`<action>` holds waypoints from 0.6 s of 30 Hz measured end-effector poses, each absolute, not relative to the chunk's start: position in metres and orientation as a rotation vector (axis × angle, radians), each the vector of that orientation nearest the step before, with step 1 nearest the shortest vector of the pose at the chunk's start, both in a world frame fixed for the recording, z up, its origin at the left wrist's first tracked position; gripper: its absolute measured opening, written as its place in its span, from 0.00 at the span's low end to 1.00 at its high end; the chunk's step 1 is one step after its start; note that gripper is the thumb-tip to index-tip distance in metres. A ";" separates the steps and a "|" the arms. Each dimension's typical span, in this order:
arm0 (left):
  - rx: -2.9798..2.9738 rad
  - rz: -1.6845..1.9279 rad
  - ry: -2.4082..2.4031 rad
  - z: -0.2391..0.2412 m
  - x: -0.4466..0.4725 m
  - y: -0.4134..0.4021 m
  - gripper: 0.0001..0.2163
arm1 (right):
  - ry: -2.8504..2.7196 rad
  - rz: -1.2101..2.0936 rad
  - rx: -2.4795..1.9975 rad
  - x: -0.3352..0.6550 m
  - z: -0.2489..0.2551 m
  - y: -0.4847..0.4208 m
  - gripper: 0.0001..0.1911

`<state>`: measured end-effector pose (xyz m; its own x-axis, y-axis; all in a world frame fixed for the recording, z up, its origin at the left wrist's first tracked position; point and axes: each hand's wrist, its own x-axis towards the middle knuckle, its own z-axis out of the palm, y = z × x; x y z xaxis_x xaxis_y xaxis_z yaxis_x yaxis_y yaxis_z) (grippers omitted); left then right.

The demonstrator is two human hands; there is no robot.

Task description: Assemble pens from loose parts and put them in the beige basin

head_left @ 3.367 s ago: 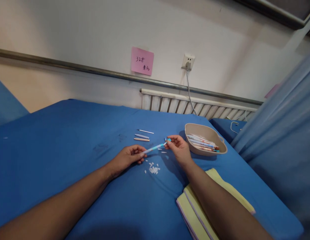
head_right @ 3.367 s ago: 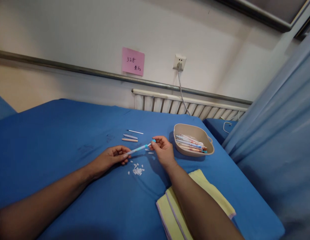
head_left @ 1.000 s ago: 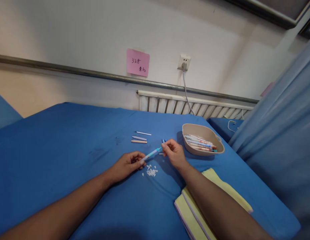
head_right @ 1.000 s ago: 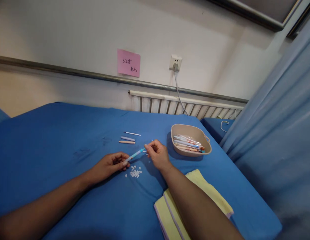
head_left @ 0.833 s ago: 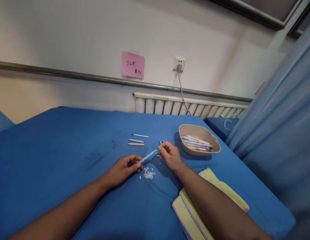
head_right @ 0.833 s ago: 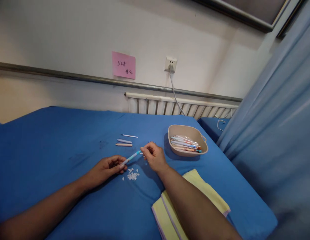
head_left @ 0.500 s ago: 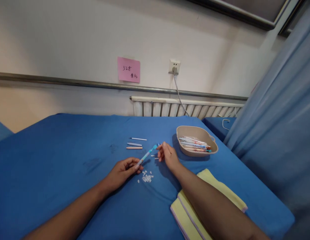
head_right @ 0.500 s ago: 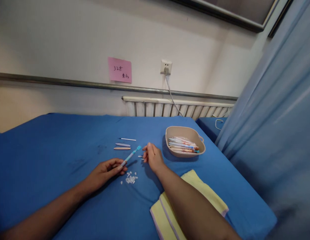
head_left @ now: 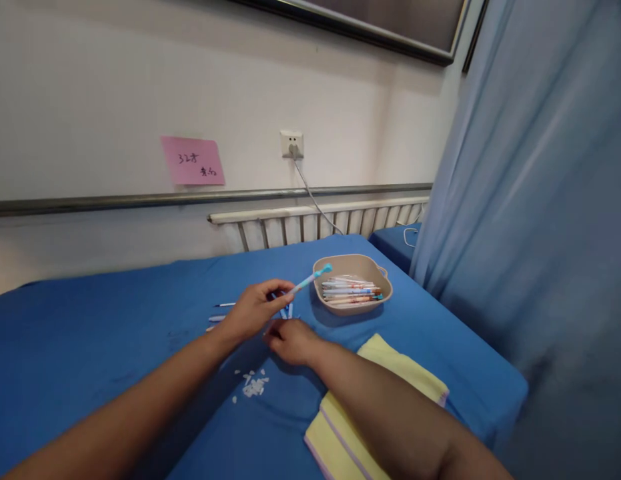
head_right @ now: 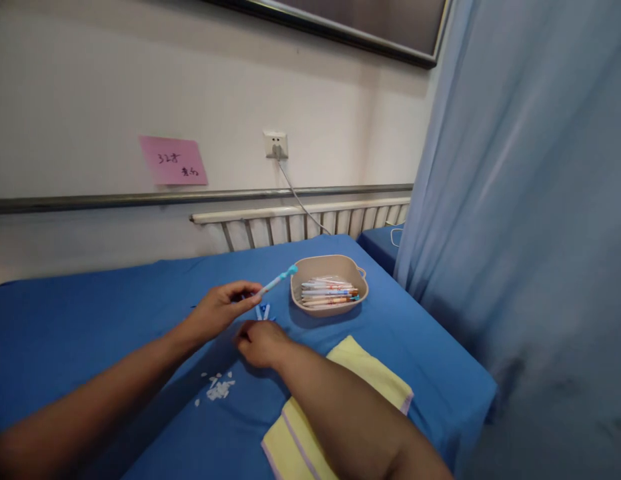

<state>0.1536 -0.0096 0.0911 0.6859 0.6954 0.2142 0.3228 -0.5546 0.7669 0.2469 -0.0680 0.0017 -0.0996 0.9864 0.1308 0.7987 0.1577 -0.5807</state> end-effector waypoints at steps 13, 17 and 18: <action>2.807 0.211 0.673 0.080 0.299 0.012 0.10 | -2.055 0.459 -1.685 0.252 0.004 -0.058 0.18; 2.870 0.123 0.713 0.065 0.310 0.025 0.11 | -2.058 0.486 -1.675 0.253 0.004 -0.054 0.18; 2.884 0.105 0.726 0.062 0.311 0.027 0.11 | -2.060 0.494 -1.663 0.254 0.005 -0.054 0.18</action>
